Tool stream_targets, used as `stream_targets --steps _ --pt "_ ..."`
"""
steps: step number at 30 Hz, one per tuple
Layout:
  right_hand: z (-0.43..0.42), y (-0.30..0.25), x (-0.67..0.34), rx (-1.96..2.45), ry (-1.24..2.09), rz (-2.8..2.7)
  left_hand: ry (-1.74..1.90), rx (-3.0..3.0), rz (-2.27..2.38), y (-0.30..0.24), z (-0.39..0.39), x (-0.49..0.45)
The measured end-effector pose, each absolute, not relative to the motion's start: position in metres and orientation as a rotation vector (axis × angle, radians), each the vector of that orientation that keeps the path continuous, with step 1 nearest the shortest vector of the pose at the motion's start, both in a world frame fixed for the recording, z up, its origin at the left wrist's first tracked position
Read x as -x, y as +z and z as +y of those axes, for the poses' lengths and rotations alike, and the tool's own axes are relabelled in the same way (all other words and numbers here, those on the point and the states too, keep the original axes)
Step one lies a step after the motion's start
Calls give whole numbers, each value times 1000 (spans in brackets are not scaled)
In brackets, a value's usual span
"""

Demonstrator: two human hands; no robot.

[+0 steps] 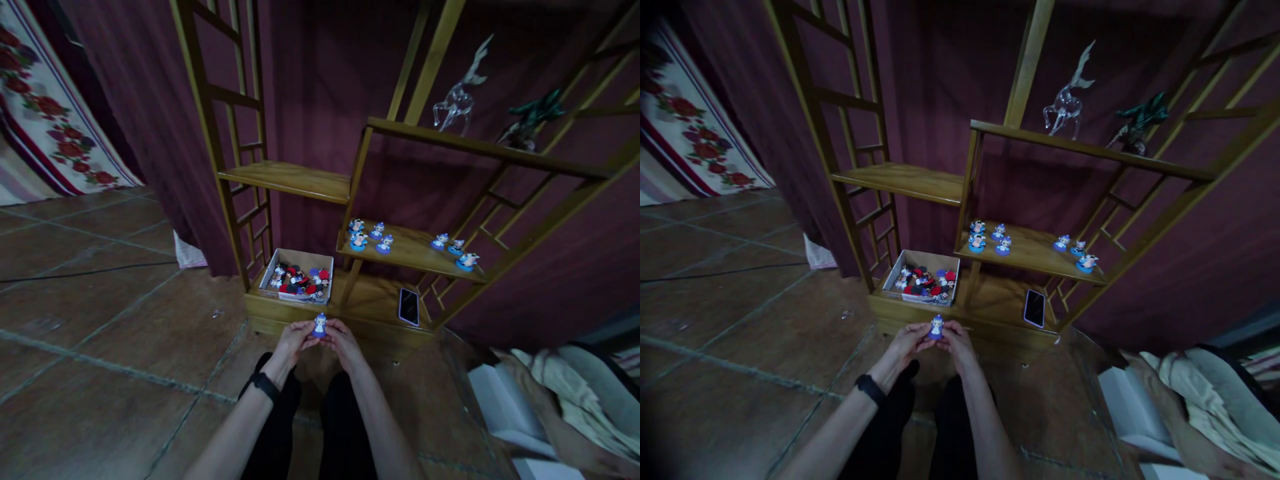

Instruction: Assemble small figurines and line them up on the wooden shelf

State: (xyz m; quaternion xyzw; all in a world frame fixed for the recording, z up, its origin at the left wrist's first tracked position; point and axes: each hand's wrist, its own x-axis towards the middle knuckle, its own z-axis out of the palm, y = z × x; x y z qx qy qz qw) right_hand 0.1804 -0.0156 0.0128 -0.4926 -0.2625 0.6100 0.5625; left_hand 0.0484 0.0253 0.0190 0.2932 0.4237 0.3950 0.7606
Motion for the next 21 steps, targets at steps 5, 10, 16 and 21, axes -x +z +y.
stream_targets --steps 5,10,16,21 --pt "-45 4 -178 1158 1355 -577 854 -659 921 9 -4 -55" --pt "-54 5 -181 1130 1248 -569 779 -609 863 14 -13 -59" --pt "-60 10 -180 1119 1219 -570 767 -585 813 17 -19 -55" --pt "-56 6 -173 1164 1189 -592 764 -605 819 9 -14 -50"
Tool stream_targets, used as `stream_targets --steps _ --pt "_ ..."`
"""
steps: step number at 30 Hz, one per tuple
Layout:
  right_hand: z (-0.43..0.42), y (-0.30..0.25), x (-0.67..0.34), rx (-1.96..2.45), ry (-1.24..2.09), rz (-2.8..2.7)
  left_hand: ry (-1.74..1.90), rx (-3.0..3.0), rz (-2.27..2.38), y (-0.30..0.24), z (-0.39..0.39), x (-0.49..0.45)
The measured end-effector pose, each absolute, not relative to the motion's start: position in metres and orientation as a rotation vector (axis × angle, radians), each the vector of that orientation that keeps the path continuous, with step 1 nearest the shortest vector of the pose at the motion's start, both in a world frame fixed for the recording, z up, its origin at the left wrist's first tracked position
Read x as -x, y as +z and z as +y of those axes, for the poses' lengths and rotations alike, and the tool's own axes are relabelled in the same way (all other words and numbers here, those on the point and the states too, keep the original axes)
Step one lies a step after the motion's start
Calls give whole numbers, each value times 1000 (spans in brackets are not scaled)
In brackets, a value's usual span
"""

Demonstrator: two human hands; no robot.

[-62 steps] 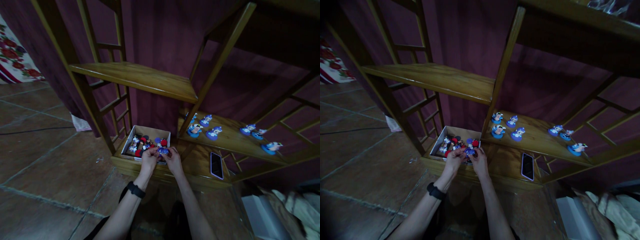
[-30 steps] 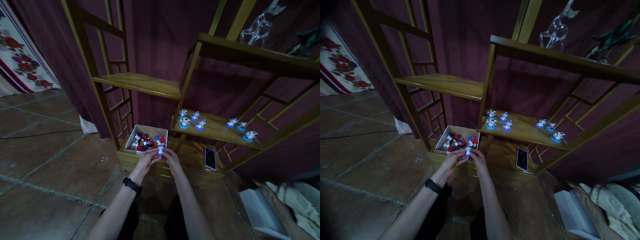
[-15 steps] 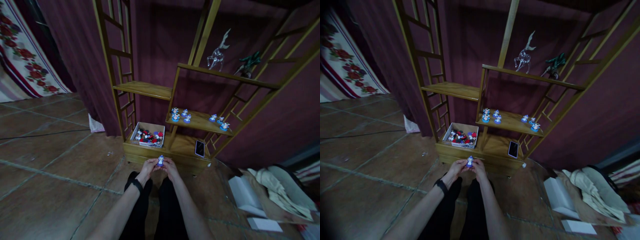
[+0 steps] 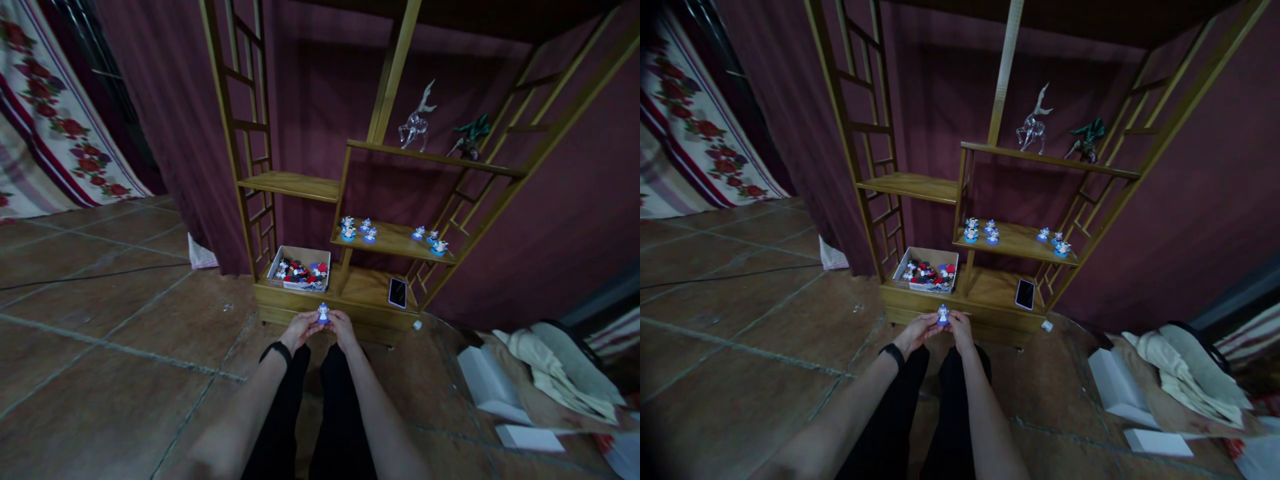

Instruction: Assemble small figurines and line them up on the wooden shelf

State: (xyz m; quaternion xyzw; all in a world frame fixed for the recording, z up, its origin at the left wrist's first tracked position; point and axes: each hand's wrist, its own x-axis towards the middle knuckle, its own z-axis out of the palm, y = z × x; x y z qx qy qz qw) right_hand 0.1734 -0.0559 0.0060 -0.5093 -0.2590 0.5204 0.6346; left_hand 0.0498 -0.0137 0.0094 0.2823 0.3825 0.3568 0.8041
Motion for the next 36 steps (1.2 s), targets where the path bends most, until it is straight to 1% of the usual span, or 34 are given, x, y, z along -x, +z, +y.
stream_targets --steps 9,17,25,36 --pt "-52 4 -174 1073 1218 -540 760 -553 793 12 -6 -51" --pt "-53 7 -179 1107 1225 -557 791 -553 743 10 -9 -57" --pt "-52 2 -184 1099 1245 -519 775 -526 792 14 -8 -60" --pt "-56 11 -180 1099 1253 -469 820 -529 707 9 -12 -58"
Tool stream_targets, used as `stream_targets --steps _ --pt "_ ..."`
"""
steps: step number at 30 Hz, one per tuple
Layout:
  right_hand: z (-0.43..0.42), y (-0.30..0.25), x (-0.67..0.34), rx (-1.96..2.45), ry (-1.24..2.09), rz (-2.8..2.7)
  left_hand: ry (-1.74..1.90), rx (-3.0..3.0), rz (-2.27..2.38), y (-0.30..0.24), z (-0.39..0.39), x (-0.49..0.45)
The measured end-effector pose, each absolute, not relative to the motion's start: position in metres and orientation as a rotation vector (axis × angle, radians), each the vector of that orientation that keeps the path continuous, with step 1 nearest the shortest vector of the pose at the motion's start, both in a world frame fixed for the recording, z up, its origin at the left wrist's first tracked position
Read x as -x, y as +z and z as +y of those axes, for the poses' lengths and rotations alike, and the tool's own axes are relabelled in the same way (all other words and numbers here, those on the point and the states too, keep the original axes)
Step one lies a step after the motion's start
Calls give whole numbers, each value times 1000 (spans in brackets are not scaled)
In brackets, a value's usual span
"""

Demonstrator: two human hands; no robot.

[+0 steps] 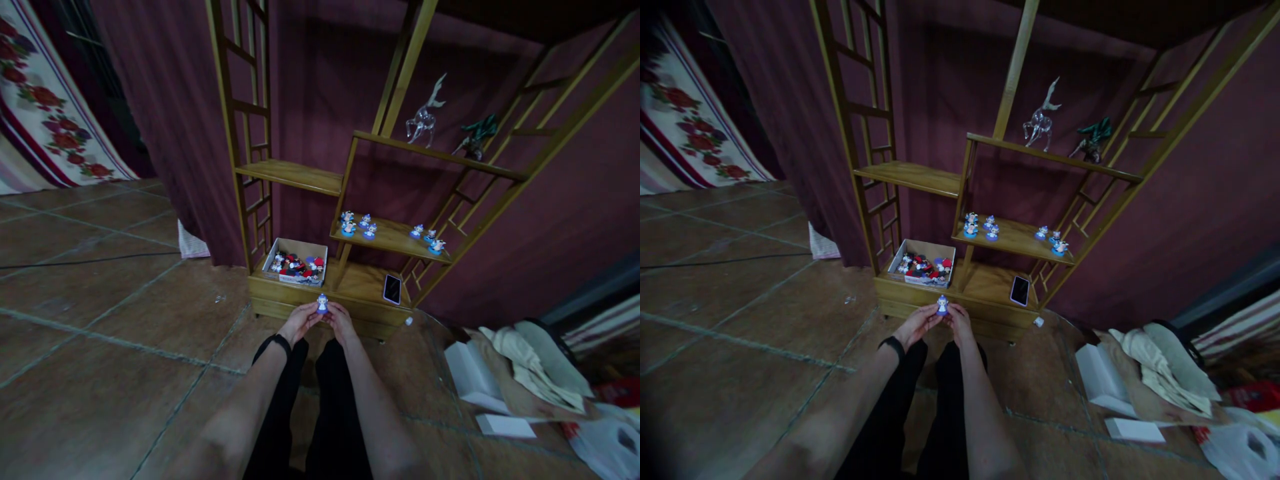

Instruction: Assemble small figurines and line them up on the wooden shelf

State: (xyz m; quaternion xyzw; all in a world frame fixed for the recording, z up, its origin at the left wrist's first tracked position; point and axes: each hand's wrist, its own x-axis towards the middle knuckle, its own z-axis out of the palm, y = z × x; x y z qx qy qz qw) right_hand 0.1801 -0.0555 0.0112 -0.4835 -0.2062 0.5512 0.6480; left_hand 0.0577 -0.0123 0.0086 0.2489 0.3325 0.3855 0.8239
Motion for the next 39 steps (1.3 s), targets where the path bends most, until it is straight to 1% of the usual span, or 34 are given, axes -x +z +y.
stream_targets --steps 7,26,34,39 --pt "-57 14 -178 1126 1253 -468 817 -540 713 15 -16 -57" --pt "-59 14 -177 1142 1258 -513 799 -626 734 7 -14 -55" --pt "-58 11 -176 1134 1281 -595 874 -630 807 5 -15 -58" --pt "-53 5 -175 1143 1212 -598 987 -570 874 1 -15 -64"
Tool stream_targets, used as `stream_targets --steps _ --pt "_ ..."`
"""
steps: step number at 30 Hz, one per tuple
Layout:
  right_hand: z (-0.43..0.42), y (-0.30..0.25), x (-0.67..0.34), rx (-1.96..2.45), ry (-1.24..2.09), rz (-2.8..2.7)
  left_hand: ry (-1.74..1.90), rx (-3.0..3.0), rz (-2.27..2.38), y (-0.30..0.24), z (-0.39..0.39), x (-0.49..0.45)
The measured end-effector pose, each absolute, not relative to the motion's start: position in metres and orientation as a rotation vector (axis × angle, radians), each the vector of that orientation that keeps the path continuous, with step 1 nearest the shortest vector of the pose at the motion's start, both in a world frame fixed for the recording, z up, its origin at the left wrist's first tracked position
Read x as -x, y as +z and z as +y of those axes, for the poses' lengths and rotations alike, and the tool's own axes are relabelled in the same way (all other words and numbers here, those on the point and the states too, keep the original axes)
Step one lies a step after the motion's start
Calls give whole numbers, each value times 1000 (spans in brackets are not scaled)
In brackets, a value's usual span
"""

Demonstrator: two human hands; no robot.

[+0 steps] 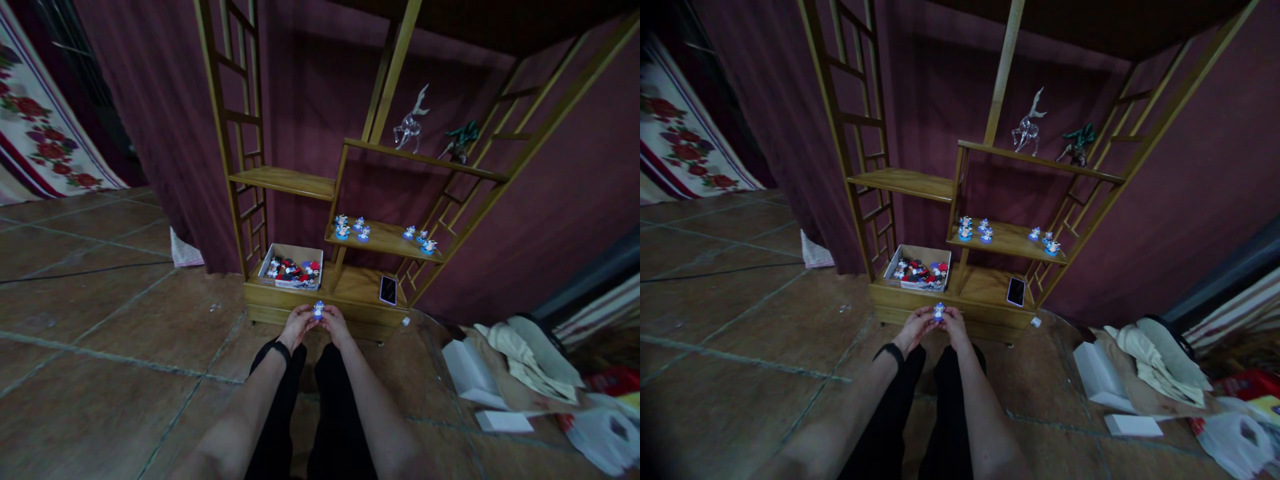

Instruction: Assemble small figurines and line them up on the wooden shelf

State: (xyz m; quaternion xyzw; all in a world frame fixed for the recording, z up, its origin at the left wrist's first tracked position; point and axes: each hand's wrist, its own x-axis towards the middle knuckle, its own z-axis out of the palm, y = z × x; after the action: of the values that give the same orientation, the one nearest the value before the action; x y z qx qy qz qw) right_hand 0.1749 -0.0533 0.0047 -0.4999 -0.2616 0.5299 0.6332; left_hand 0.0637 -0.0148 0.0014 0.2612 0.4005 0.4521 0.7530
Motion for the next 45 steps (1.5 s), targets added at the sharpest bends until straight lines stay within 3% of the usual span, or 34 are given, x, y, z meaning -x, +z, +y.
stream_targets --steps 10,45 --pt "-43 -11 -174 1302 895 -798 1094 -666 848 0 -18 -65" --pt "-42 -20 -180 1368 938 -875 999 -630 870 2 -17 -62"
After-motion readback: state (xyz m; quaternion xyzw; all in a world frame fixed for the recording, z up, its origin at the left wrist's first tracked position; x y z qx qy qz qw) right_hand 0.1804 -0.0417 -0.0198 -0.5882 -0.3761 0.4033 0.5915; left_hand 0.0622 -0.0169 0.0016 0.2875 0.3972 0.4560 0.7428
